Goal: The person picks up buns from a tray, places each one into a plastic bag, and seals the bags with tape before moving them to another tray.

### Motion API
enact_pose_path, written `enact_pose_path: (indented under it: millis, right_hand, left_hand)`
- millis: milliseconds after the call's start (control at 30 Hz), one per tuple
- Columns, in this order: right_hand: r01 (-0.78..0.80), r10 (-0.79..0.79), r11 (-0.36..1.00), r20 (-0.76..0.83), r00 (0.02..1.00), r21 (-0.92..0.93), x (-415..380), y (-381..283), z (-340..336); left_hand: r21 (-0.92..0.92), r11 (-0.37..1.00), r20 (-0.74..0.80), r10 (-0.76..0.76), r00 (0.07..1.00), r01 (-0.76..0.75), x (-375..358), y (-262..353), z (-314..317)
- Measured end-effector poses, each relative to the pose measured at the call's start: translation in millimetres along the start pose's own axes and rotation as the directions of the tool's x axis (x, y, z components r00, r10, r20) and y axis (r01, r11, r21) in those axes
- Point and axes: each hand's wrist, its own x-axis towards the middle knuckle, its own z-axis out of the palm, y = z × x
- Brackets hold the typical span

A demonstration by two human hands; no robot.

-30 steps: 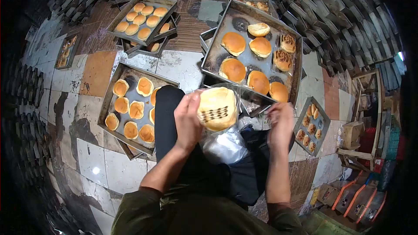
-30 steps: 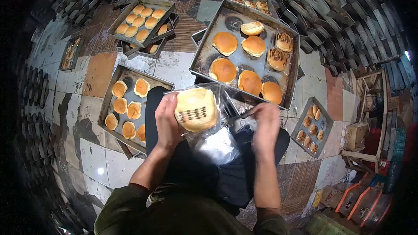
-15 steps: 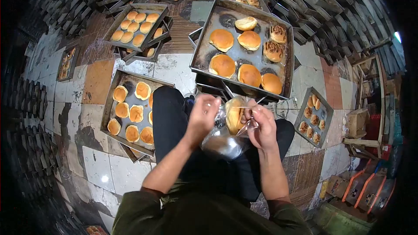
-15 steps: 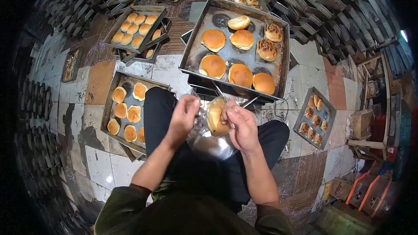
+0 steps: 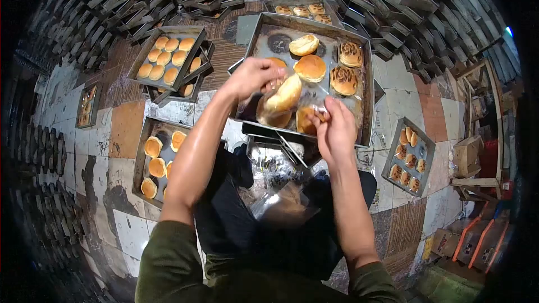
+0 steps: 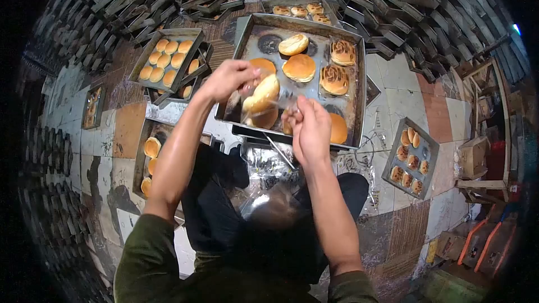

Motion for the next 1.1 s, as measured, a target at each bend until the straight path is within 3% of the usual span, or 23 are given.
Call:
enact_pose_path:
  millis: [33,100,133,267,333,367,400,433,467,500,567,633,667,700,767,800,833,867,900,967,1000,1033,1100]
  right_hand:
    - [0.001,-0.001,1.0,-0.002,1.0,0.003,17.0,6.7,-5.8]
    - [0.003,0.016,0.994,-0.172,0.985,0.108,48.1,15.7,-14.3]
    - [0.029,-0.01,0.997,-0.232,0.973,0.077,59.6,11.0,-21.2]
    - [-0.006,0.035,0.993,-0.251,0.967,0.115,91.4,3.2,-54.8]
    - [-0.109,0.207,0.942,-0.292,0.934,0.318,107.3,5.4,-66.1]
    - [-0.108,0.205,0.943,-0.291,0.935,0.316,111.6,3.2,-66.1]
    - [-0.094,0.219,0.919,-0.297,0.929,0.383,112.8,1.0,-67.1]
    - [-0.078,0.234,0.89,-0.303,0.924,0.45,112.7,-0.8,-65.5]
    - [-0.098,0.26,0.88,-0.299,0.918,0.465,114.8,1.3,-63.7]
    - [-0.096,0.259,0.879,-0.298,0.919,0.467,112.0,3.1,-61.0]
    - [-0.253,0.287,0.954,-0.251,0.924,0.158,98.0,0.1,-49.9]
    - [-0.253,0.234,0.964,-0.195,0.953,-0.081,62.4,-16.6,-44.6]
    - [-0.21,0.18,0.965,-0.183,0.966,-0.159,38.5,-31.9,-45.2]
    - [-0.13,0.097,0.961,-0.144,0.985,-0.245,16.0,-47.6,-60.2]
    - [0.015,-0.129,0.909,-0.246,0.961,-0.416,-29.3,-81.2,-110.1]
    - [0.065,-0.202,0.904,-0.289,0.936,-0.422,-52.3,-97.0,-144.0]
    - [0.07,-0.284,0.898,-0.452,0.846,-0.434,-76.2,-107.0,-169.8]
    - [0.041,-0.354,0.867,-0.556,0.752,-0.496,-98.4,-115.0,-193.7]
    - [0.048,-0.391,0.863,-0.604,0.695,-0.503,-122.9,-114.3,-231.8]
    - [-0.009,-0.368,0.864,-0.645,0.67,-0.503,-173.5,-103.0,-302.1]
    - [-0.01,-0.37,0.863,-0.646,0.668,-0.505,-193.8,-91.4,-327.6]
    - [-0.07,-0.362,0.869,-0.726,0.585,-0.49,-207.5,-74.2,-331.4]
    - [-0.179,-0.305,0.877,-0.805,0.51,-0.446,-246.6,-26.1,-395.3]
  left_hand:
    - [-0.092,0.995,0.041,-0.02,0.999,0.024,27.8,-18.1,-8.8]
    - [-0.148,0.985,-0.126,-0.105,0.986,0.086,70.7,-49.9,-29.0]
    - [-0.136,0.984,-0.163,-0.141,0.977,0.119,90.8,-80.3,-54.2]
    - [-0.096,0.96,-0.306,-0.279,0.91,0.262,112.9,-86.1,-75.1]
    - [-0.015,0.926,-0.46,-0.341,0.82,0.377,123.3,-87.9,-81.8]
    - [-0.017,0.927,-0.46,-0.339,0.821,0.374,127.3,-84.0,-82.7]
    - [0.315,0.833,-0.519,-0.249,0.817,0.454,131.0,-80.1,-82.8]
    - [0.598,0.625,-0.544,-0.145,0.827,0.503,131.2,-72.8,-78.5]
    - [0.551,0.606,-0.731,0.02,0.682,0.574,136.1,-77.3,-72.6]
    - [0.554,0.605,-0.73,0.022,0.683,0.573,138.7,-74.7,-67.1]
    - [0.773,0.327,-0.627,0.261,0.734,0.544,137.6,-55.7,-53.3]
    - [0.744,0.601,-0.509,0.228,0.83,0.291,151.3,-32.1,-48.4]
    - [0.493,0.87,-0.414,0.204,0.887,0.03,175.9,-42.7,-56.1]
    - [0.491,0.87,-0.411,0.204,0.889,0.027,180.5,-47.2,-51.7]
    - [0.799,0.599,-0.347,0.398,0.849,0.045,192.3,-46.6,-32.1]
    - [0.854,0.521,-0.237,0.412,0.88,-0.013,192.3,-39.3,-17.8]
    - [0.896,0.436,-0.121,0.411,0.904,-0.079,189.0,-34.6,0.0]
    - [0.883,0.439,-0.068,0.474,0.878,-0.169,197.0,-50.1,17.2]
    - [0.898,0.436,-0.119,0.383,0.916,-0.066,182.2,-35.8,37.9]
    - [0.934,0.356,-0.167,0.443,0.881,-0.001,195.7,-52.8,49.8]
    - [0.909,0.415,-0.181,0.35,0.919,0.021,203.2,-51.0,50.2]
    - [0.882,0.468,-0.185,0.252,0.95,0.048,211.2,-49.1,47.2]
    - [0.836,0.545,-0.286,0.354,0.891,0.052,215.5,-40.5,47.0]
